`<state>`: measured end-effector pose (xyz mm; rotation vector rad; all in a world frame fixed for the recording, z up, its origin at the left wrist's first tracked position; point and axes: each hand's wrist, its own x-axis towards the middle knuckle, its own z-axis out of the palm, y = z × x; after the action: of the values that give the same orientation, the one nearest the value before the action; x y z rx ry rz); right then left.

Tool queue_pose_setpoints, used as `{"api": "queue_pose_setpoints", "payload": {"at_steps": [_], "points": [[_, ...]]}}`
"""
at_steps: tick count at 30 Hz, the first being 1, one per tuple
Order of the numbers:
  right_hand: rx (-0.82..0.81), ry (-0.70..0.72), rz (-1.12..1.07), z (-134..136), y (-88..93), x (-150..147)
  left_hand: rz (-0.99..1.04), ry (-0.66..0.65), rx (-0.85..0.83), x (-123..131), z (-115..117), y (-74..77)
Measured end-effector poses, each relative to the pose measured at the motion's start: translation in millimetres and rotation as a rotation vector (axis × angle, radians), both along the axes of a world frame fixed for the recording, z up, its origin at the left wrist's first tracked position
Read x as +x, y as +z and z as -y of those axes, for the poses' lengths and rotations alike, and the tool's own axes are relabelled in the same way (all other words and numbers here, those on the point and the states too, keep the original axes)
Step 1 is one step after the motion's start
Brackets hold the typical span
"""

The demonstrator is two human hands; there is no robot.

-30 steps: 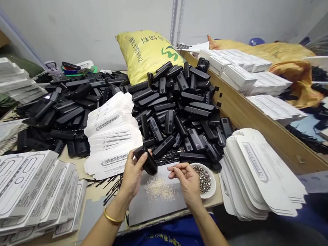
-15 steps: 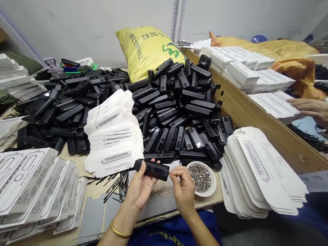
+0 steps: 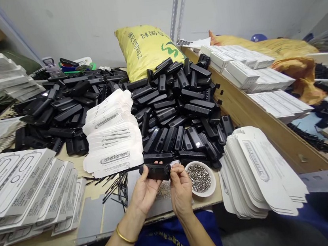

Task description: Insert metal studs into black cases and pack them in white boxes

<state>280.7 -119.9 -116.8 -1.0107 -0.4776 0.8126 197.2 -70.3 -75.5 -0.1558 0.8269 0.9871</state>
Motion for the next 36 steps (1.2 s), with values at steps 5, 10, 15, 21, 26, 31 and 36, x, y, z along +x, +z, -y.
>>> {"api": "queue_pose_setpoints", "payload": {"at_steps": [5,10,15,21,26,31,36], "points": [[-0.017,-0.014,0.025,-0.3,3.0,-3.3,0.012,0.040,0.020,-0.1,0.1,-1.2],[-0.003,-0.005,0.016,-0.4,3.1,-3.7,0.007,0.057,0.049,-1.0,1.3,-2.6],[-0.002,-0.031,0.110,0.1,-0.9,-2.3,-0.015,0.065,0.071,-3.3,2.0,-2.2],[0.002,0.023,-0.052,0.6,3.3,-7.8,-0.010,0.053,0.067,-1.7,4.6,-1.5],[-0.010,-0.090,0.274,4.9,1.8,-3.9,-0.006,0.076,0.044,-2.2,6.3,-0.8],[0.011,-0.006,0.540,8.6,-0.3,15.8,-0.037,0.105,0.099,-5.2,4.8,1.1],[0.021,0.065,0.660,8.6,-1.0,24.2,-0.078,0.119,0.128,-7.0,4.2,1.2]]}}
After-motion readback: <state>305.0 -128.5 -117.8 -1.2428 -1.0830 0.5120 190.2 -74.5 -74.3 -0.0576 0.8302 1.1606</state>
